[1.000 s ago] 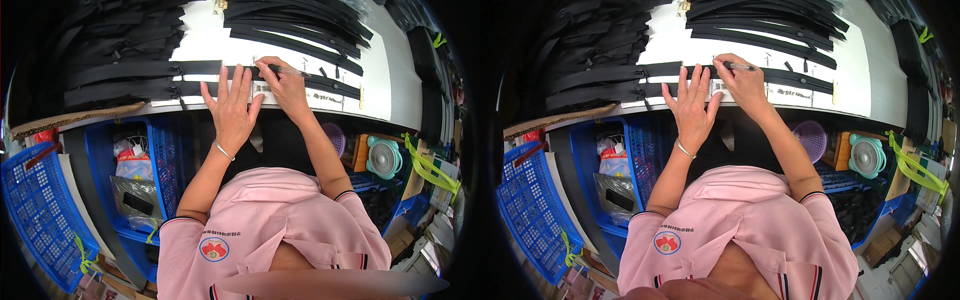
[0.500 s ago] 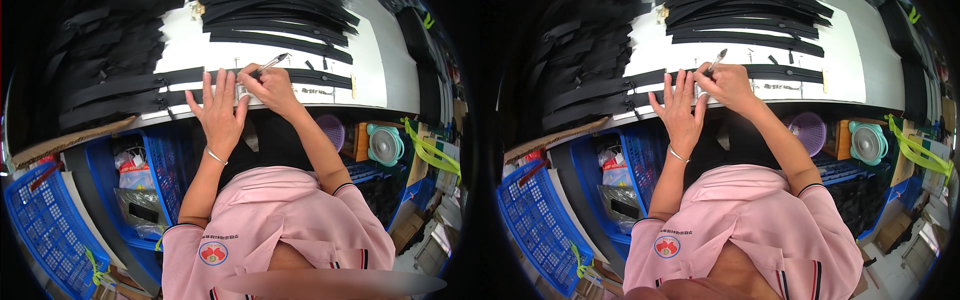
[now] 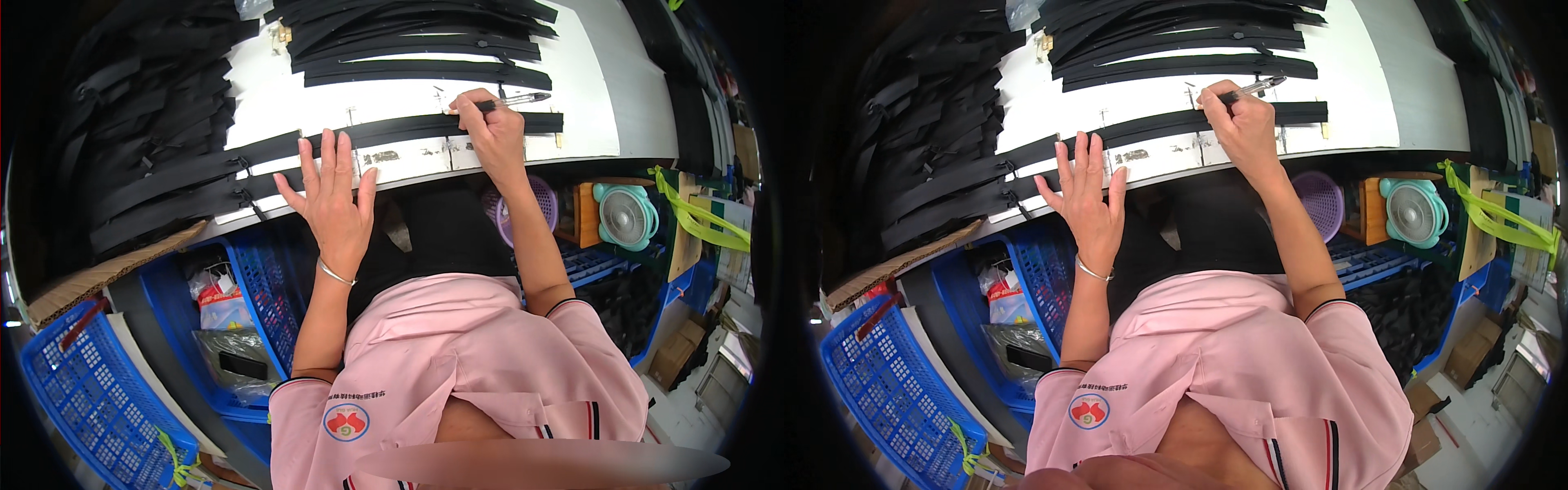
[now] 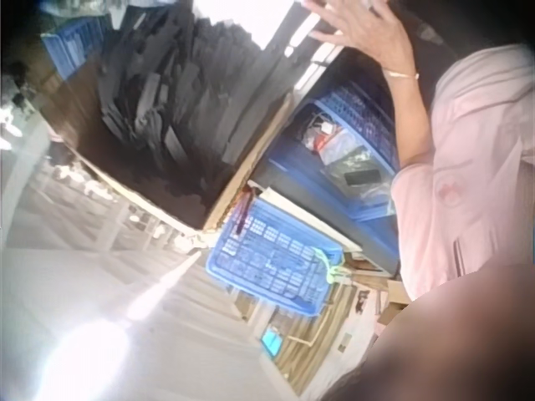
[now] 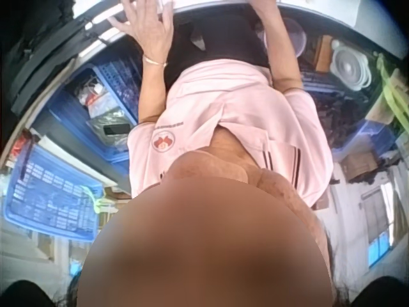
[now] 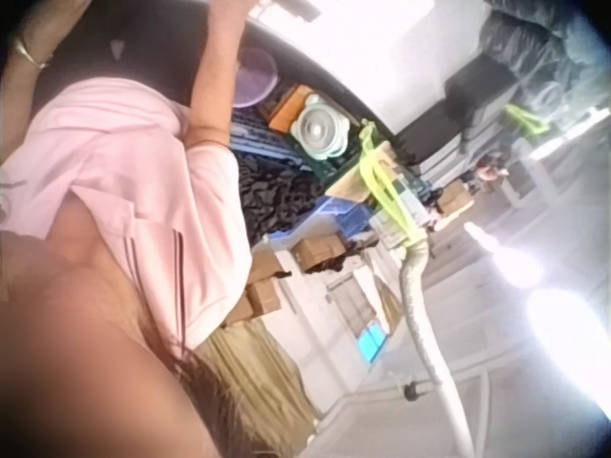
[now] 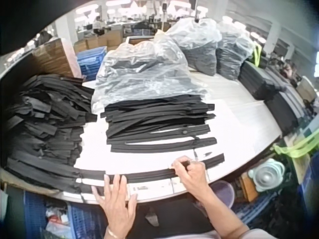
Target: The recorder uses a pen and a marking template on a workbench to draw alignment marks on a series of black zippers.
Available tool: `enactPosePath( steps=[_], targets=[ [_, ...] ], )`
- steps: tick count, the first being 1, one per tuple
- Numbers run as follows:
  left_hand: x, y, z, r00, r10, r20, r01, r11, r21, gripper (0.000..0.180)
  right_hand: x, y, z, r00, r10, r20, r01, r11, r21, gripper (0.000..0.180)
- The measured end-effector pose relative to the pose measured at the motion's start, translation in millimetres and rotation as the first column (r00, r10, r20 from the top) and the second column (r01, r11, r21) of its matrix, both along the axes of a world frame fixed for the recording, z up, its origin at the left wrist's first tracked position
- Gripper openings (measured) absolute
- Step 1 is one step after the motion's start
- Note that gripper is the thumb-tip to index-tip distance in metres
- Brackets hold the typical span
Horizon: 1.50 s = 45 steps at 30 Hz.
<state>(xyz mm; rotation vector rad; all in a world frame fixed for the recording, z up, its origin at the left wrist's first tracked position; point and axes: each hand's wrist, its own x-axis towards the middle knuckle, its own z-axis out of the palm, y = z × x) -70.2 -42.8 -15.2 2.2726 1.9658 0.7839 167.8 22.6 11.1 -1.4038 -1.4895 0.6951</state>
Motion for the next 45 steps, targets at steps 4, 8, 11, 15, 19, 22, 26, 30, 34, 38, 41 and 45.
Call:
enactPosePath(
  steps=[4,8,11,15,19,22,26,30,34,38,41,45],
  targets=[
    [15.3,-2.0,9.5,0.999,0.014,0.040,-0.013,1.000,-0.023,0.066,-1.6,-0.3,0.4,0.999,0.002,-0.032,-0.001,1.000,0.008,0.017],
    [50.3,-0.5,19.4,0.966,-0.239,0.103,0.242,0.970,-0.021,0.064,-4.4,-0.2,1.6,1.000,0.011,-0.002,-0.011,1.000,0.025,0.019],
    [66.7,3.5,12.3,0.948,-0.280,0.150,0.287,0.958,-0.028,0.060,-5.3,1.1,-2.1,1.000,0.016,0.000,-0.016,0.999,0.047,0.020],
    [69.1,5.0,15.1,0.956,-0.265,0.126,0.273,0.961,-0.047,0.056,-0.5,1.1,-8.4,0.996,0.027,0.087,-0.030,0.999,0.032,0.019],
    [69.7,5.7,14.3,0.957,-0.261,0.130,0.268,0.963,-0.040,0.053,-2.1,0.5,-2.6,0.999,0.028,-0.030,-0.026,0.998,0.061,0.018],
    [70.4,5.9,14.1,0.956,-0.257,0.141,0.263,0.964,-0.032,0.052,4.8,0.4,-13.2,0.995,0.096,-0.021,-0.095,0.994,0.062,0.017],
    [71.0,5.9,13.6,0.960,-0.250,0.129,0.255,0.967,-0.022,0.052,4.1,2.0,-16.8,0.996,0.081,0.025,-0.083,0.992,0.091,0.018],
    [71.3,7.1,12.6,0.955,-0.272,0.122,0.275,0.961,-0.011,0.051,5.0,1.2,-18.0,0.995,0.061,0.083,-0.069,0.992,0.108,0.019],
    [69.4,7.4,10.8,0.957,-0.272,0.103,0.275,0.961,-0.014,0.051,9.8,-3.4,-5.0,0.993,0.115,0.014,-0.115,0.992,0.046,0.019],
    [68.8,6.6,10.2,0.956,-0.281,0.083,0.284,0.958,-0.026,0.052,35.9,-14.5,25.4,0.922,0.076,-0.379,-0.060,0.997,0.054,0.018],
    [69.6,7.3,10.8,0.962,-0.267,0.062,0.269,0.963,-0.027,0.052,71.1,-9.7,23.7,0.981,-0.093,-0.173,0.097,0.995,0.014,0.020],
    [70.3,6.6,10.3,0.965,-0.257,0.057,0.259,0.965,-0.034,0.051,105.7,-13.0,2.7,0.981,-0.167,-0.101,0.168,0.986,0.007,0.023]
  ],
)
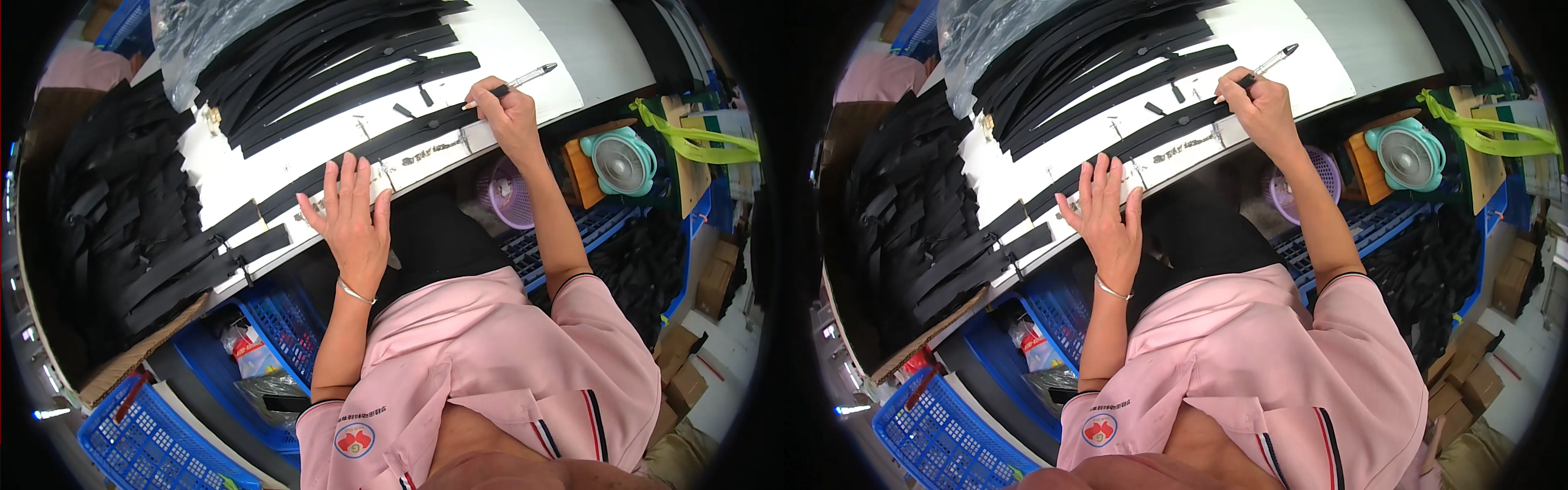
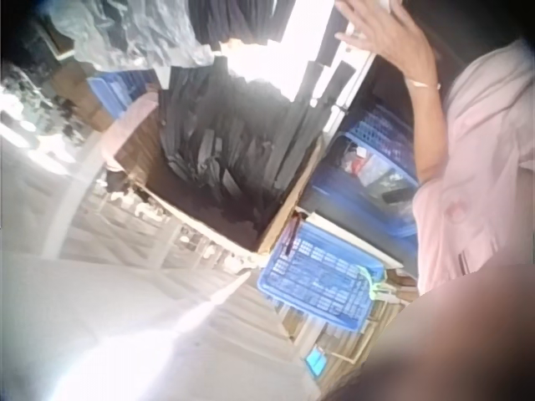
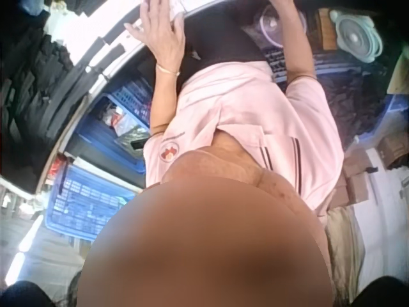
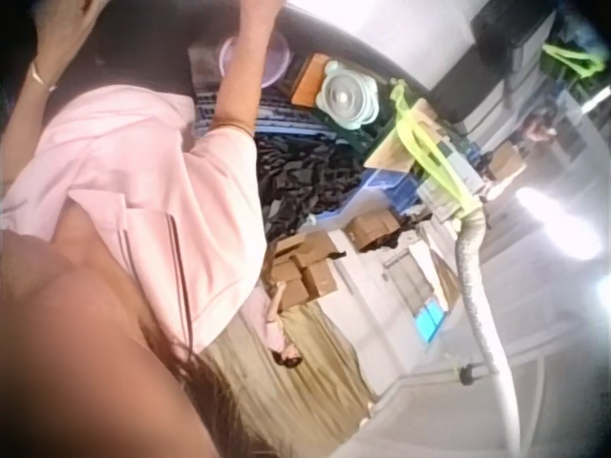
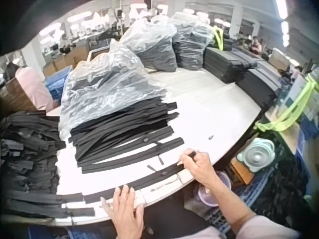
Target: The recorder uses a pen and a marking template on a workbench to draw alignment marks on a series of black zippers.
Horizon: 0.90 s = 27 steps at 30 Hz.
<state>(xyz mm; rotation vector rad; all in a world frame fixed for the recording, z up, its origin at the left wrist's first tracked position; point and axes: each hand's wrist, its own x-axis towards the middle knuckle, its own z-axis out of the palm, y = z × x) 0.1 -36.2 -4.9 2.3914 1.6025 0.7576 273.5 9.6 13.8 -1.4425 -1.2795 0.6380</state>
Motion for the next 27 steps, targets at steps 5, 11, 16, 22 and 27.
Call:
enactPosePath(
  steps=[5,11,16,22,27],
  targets=[
    [3.0,0.4,1.5,1.000,-0.009,-0.004,0.009,1.000,-0.005,0.050,8.9,-2.6,-3.7,0.996,0.013,-0.085,-0.016,0.999,-0.033,0.022],
    [38.8,15.2,18.2,0.979,-0.078,0.188,0.078,0.997,0.004,0.038,5.4,-3.7,-3.3,0.994,0.037,-0.099,-0.040,0.999,-0.033,0.023],
    [95.5,48.8,15.9,0.935,-0.216,0.280,0.182,0.973,0.143,0.020,3.6,-3.4,-1.9,0.995,0.048,-0.092,-0.055,0.996,-0.074,0.022],
    [105.4,56.3,7.9,0.948,-0.193,0.253,0.169,0.979,0.116,0.014,3.5,-2.1,-11.7,0.998,0.040,0.039,-0.039,0.999,-0.027,0.020],
    [106.7,56.0,9.2,0.951,-0.185,0.248,0.164,0.981,0.102,0.014,8.6,-4.2,-14.8,0.987,0.102,0.123,-0.094,0.993,-0.067,0.018]
  ],
)
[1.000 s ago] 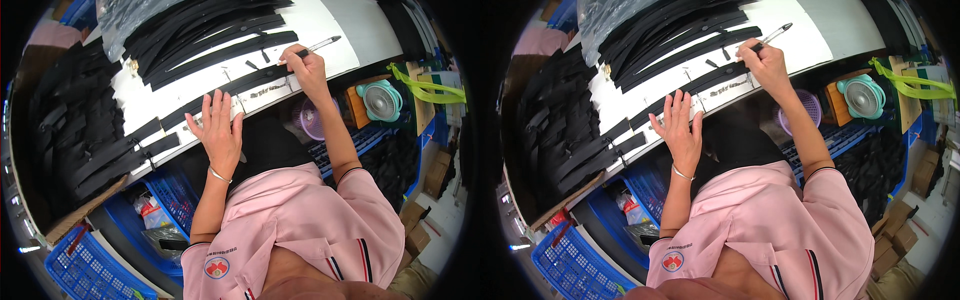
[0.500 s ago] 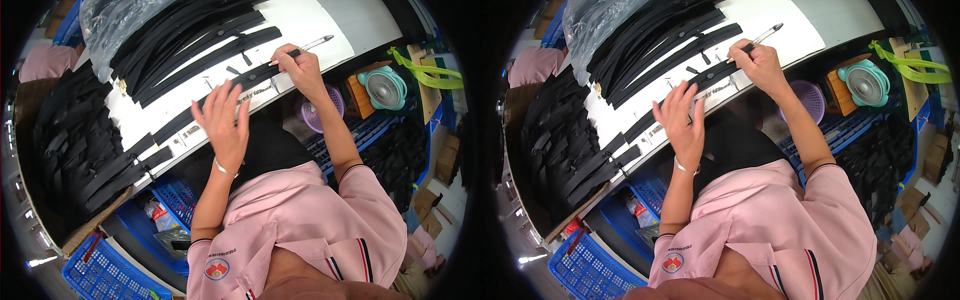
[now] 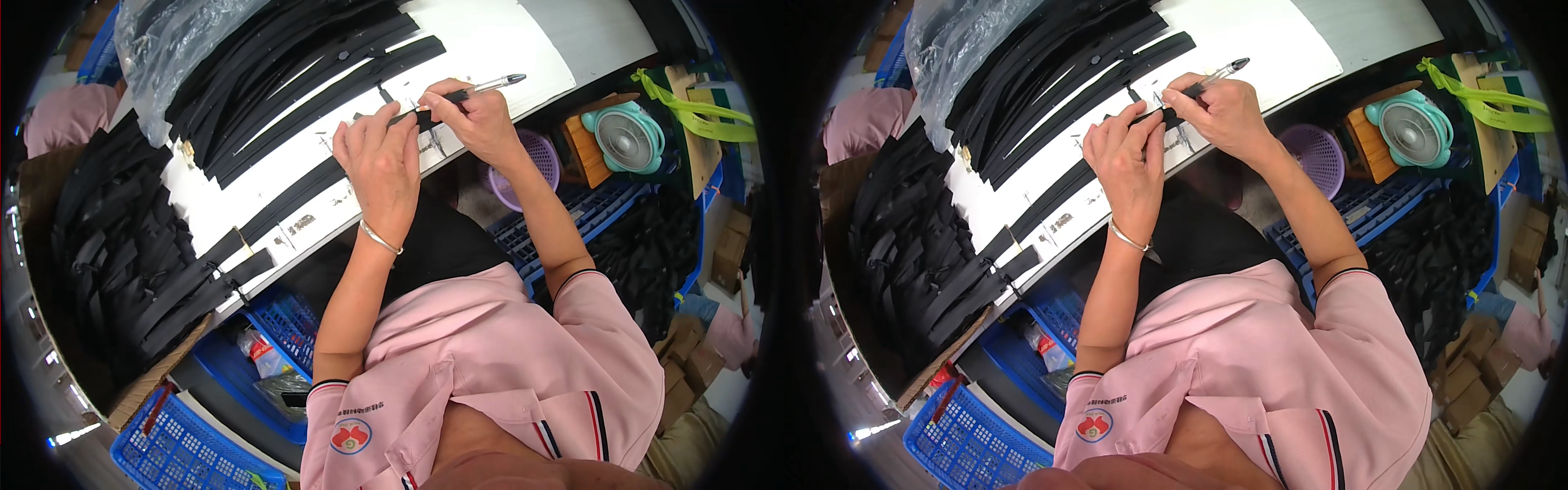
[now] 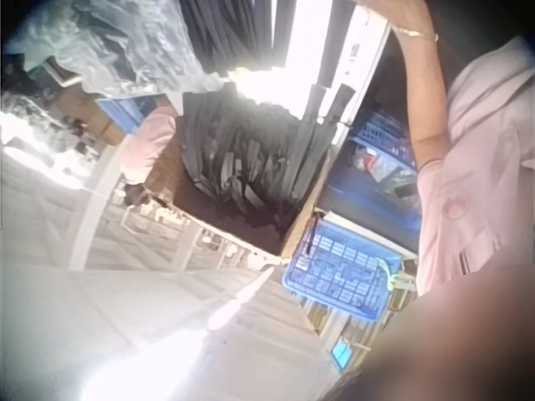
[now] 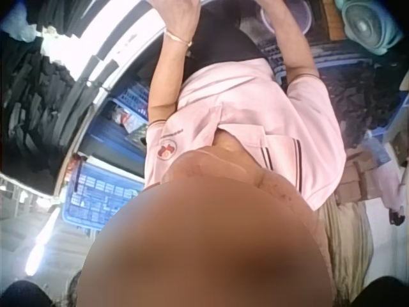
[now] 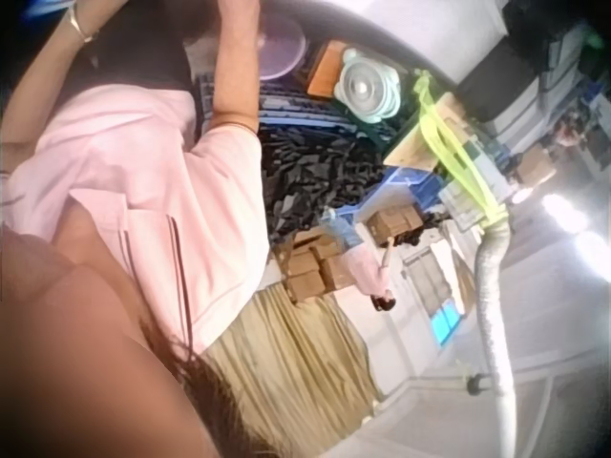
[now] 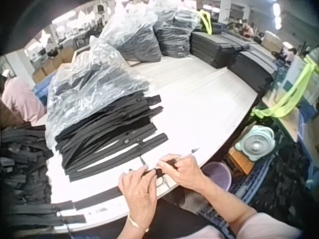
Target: The recorder uses a pen and a marking template on a workbench to draw alignment marks on a series of black zippers.
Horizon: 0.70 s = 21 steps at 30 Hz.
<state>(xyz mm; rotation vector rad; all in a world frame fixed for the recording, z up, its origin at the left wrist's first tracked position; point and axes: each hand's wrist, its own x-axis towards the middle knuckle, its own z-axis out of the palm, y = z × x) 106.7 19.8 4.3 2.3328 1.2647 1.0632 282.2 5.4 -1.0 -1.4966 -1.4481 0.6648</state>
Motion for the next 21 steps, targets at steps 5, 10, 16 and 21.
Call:
enactPosePath(
  steps=[5,10,16,21],
  targets=[
    [-0.1,0.1,0.5,1.000,0.023,-0.017,-0.023,1.000,-0.007,0.013,2.7,1.4,-6.0,0.984,0.021,0.179,-0.022,1.000,0.002,0.019],
    [-1.0,-0.4,0.3,1.000,0.022,-0.019,-0.022,1.000,-0.012,0.013,-6.5,5.1,-5.9,0.998,-0.054,0.040,0.048,0.990,0.133,0.027],
    [-1.9,-0.9,-1.4,1.000,0.007,0.006,-0.007,1.000,-0.008,0.015,1.5,-1.2,6.0,0.992,0.038,-0.119,-0.040,0.999,-0.009,0.024],
    [-2.1,-0.5,-1.6,1.000,0.010,0.013,-0.010,1.000,-0.005,0.014,2.1,-0.7,6.2,0.995,0.065,-0.076,-0.065,0.998,0.003,0.021]
  ],
)
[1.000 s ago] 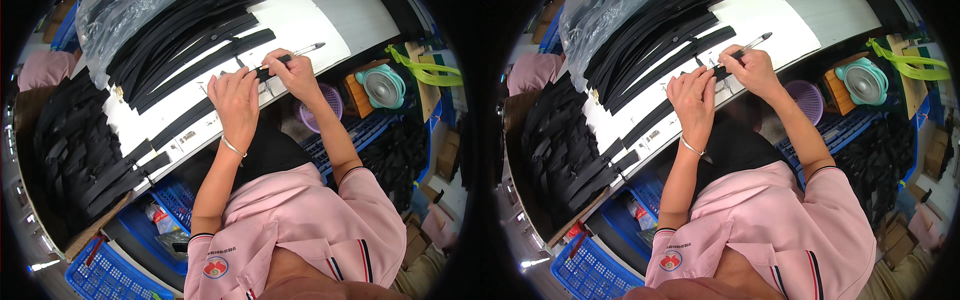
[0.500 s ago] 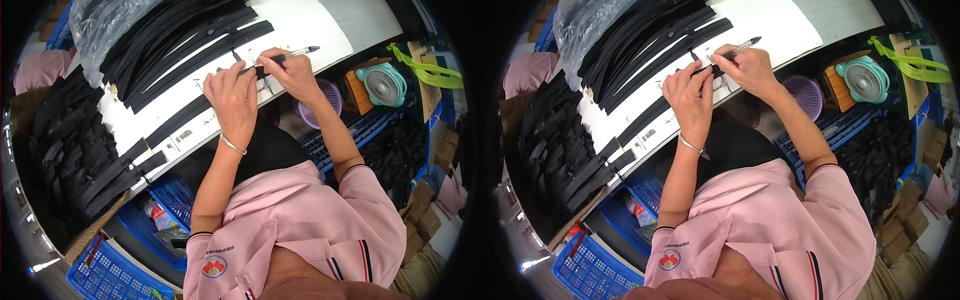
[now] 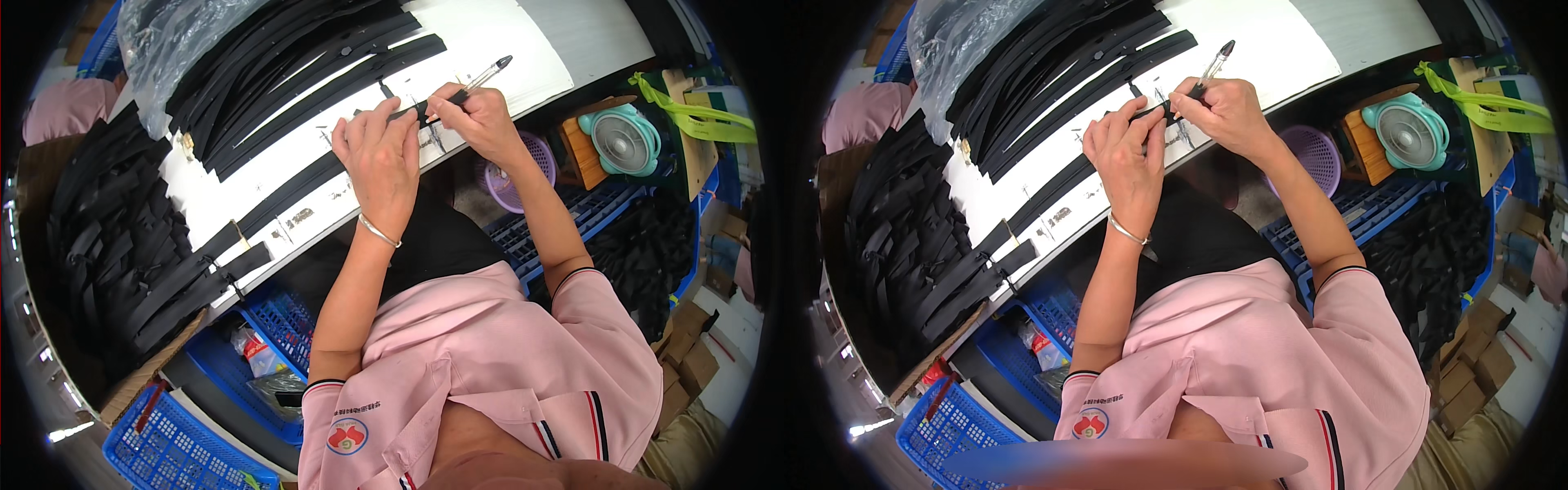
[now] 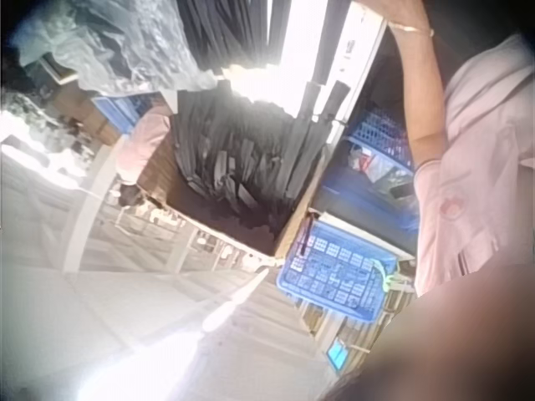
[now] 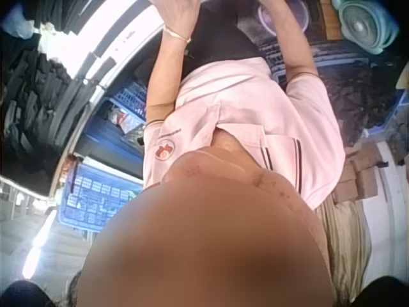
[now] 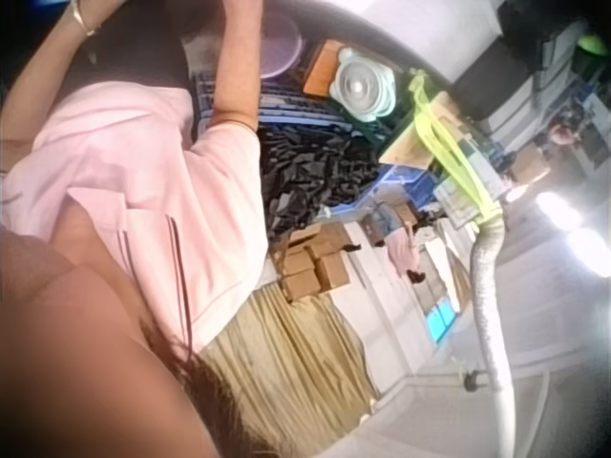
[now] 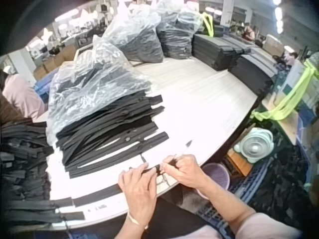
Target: The recorder uses a pen and a marking template on a workbench to draw alignment marks on a series of black zippers.
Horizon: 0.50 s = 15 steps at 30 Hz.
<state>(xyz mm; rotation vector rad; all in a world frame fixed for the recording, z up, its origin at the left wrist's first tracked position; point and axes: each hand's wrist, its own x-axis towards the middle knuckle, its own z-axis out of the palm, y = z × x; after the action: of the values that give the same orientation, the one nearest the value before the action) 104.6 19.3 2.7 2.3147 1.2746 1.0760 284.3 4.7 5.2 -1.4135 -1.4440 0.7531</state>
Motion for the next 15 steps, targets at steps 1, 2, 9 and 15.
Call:
enactPosePath(
  steps=[1,2,9,15],
  targets=[
    [-0.4,0.1,0.0,1.000,0.002,0.004,-0.002,1.000,0.000,0.014,-0.3,0.5,-1.0,0.999,0.001,0.040,-0.002,1.000,0.021,0.020],
    [-0.7,0.1,0.0,1.000,0.004,0.003,-0.004,1.000,0.002,0.014,-0.6,0.9,-1.2,0.997,0.001,0.079,-0.004,0.999,0.042,0.020],
    [1.3,-0.6,0.5,1.000,0.014,-0.013,-0.014,1.000,0.017,0.012,10.1,-8.4,9.2,0.982,0.058,-0.181,-0.075,0.993,-0.093,0.021],
    [-5.6,-2.2,-1.1,1.000,0.020,-0.006,-0.020,0.998,0.056,0.014,-18.9,-52.5,96.7,0.763,0.350,-0.544,-0.232,0.933,0.275,0.013]
  ],
)
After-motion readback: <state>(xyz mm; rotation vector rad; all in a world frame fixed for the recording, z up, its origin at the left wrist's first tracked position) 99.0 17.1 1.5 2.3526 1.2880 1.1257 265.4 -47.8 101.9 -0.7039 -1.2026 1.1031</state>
